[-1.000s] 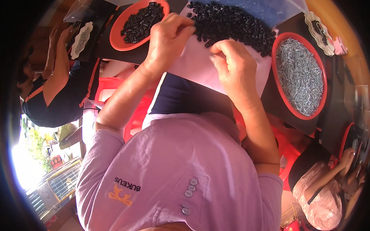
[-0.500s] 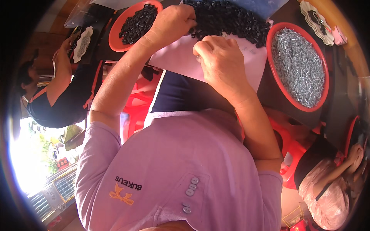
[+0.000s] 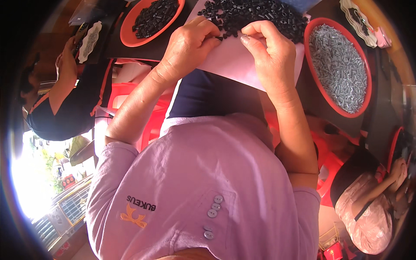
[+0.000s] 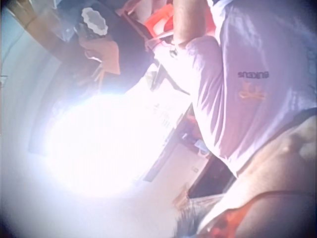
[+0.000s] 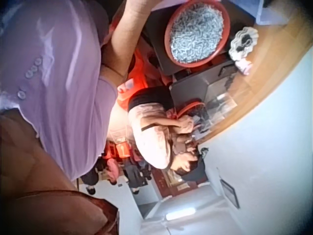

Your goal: The person assembles plastic components by inserting small pieces into them by hand.

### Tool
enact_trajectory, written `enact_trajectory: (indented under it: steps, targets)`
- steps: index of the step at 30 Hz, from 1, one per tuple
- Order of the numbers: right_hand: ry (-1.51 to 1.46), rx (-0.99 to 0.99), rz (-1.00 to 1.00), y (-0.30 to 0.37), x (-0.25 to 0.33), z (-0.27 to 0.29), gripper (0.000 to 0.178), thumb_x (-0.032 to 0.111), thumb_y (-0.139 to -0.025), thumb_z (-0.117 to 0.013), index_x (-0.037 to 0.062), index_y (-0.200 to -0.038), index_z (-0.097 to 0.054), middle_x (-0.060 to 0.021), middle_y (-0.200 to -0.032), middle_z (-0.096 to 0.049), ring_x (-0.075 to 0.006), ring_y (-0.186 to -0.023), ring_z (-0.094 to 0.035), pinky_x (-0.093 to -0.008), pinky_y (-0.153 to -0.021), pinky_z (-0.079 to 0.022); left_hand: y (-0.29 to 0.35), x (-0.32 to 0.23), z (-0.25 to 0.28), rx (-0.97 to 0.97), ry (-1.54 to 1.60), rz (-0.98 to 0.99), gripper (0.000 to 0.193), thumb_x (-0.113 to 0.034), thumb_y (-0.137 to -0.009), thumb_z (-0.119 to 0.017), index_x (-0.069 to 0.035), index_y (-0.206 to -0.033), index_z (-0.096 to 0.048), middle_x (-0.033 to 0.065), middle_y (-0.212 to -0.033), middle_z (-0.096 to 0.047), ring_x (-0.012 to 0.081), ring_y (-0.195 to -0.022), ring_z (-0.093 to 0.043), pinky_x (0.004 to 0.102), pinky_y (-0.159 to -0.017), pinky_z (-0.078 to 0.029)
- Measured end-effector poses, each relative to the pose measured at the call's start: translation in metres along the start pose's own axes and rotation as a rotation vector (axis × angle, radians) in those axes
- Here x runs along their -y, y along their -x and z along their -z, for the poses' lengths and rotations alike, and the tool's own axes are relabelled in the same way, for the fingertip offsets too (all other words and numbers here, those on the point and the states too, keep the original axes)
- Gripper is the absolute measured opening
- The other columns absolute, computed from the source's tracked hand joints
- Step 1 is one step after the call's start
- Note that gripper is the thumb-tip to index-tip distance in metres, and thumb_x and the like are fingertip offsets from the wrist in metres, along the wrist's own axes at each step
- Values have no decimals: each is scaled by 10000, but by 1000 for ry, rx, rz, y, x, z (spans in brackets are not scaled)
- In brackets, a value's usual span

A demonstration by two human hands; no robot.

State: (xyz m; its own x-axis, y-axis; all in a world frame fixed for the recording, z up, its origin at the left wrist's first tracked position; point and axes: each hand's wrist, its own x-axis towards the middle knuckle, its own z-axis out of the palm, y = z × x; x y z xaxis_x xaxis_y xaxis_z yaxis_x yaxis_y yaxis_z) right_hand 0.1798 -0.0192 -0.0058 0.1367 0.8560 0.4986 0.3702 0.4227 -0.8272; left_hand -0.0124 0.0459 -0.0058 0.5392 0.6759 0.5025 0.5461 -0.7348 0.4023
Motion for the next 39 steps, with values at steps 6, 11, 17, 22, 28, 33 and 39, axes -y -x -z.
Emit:
enact_trajectory:
  steps: [6,11,17,22,28,33,39]
  targets:
    - [-23,5,-35,3,6,1,124,-8,-840,-682,-5,-960,-651,-32,-853,-697,-90,-756,-630,-230,-710,-503,-1,-4,8,59,157,16,131,-51,-815,-681,-23,-942,-665,77,-868,-626,224,-790,-627,325,-697,-507]
    - [-263,89,-170,8,17,0,109,-24,-855,-665,-7,-963,-663,-11,-858,-670,-63,-801,-605,-209,-729,-486,13,-27,14,110,747,382,120,-75,-880,-671,-16,-984,-686,14,-828,-644,94,-704,-571,246,-620,-474]
    - [-245,170,-221,7,27,0,128,-30,-876,-652,-4,-1001,-668,3,-938,-661,-55,-870,-584,-198,-809,-461,15,-39,16,131,1151,635,135,-74,-913,-649,21,-1008,-667,54,-817,-660,84,-658,-582,217,-565,-464]
    - [-226,137,-179,7,33,-1,79,-30,-871,-661,-10,-947,-671,-3,-870,-667,-50,-807,-598,-194,-726,-478,19,-41,15,129,1231,663,142,-76,-934,-632,28,-1031,-641,77,-828,-665,104,-650,-601,231,-543,-468]
    - [-245,150,-182,8,36,-3,104,-33,-864,-673,-13,-965,-682,-13,-879,-682,-65,-818,-617,-205,-739,-490,24,-44,16,91,1368,714,131,-74,-942,-627,34,-1016,-628,84,-833,-662,119,-665,-615,234,-537,-461]
    - [-19,178,73,13,34,-6,161,-41,-829,-689,-11,-986,-672,-57,-897,-684,-132,-803,-651,-256,-733,-524,28,-44,17,70,1472,771,112,-81,-904,-667,26,-931,-643,85,-807,-664,131,-674,-622,246,-528,-474]
    - [199,94,414,16,29,-13,249,-62,-757,-707,18,-989,-664,-76,-898,-664,-202,-811,-659,-295,-718,-532,31,-55,22,77,1431,790,154,-100,-928,-629,45,-978,-639,94,-842,-678,149,-730,-656,256,-564,-476]
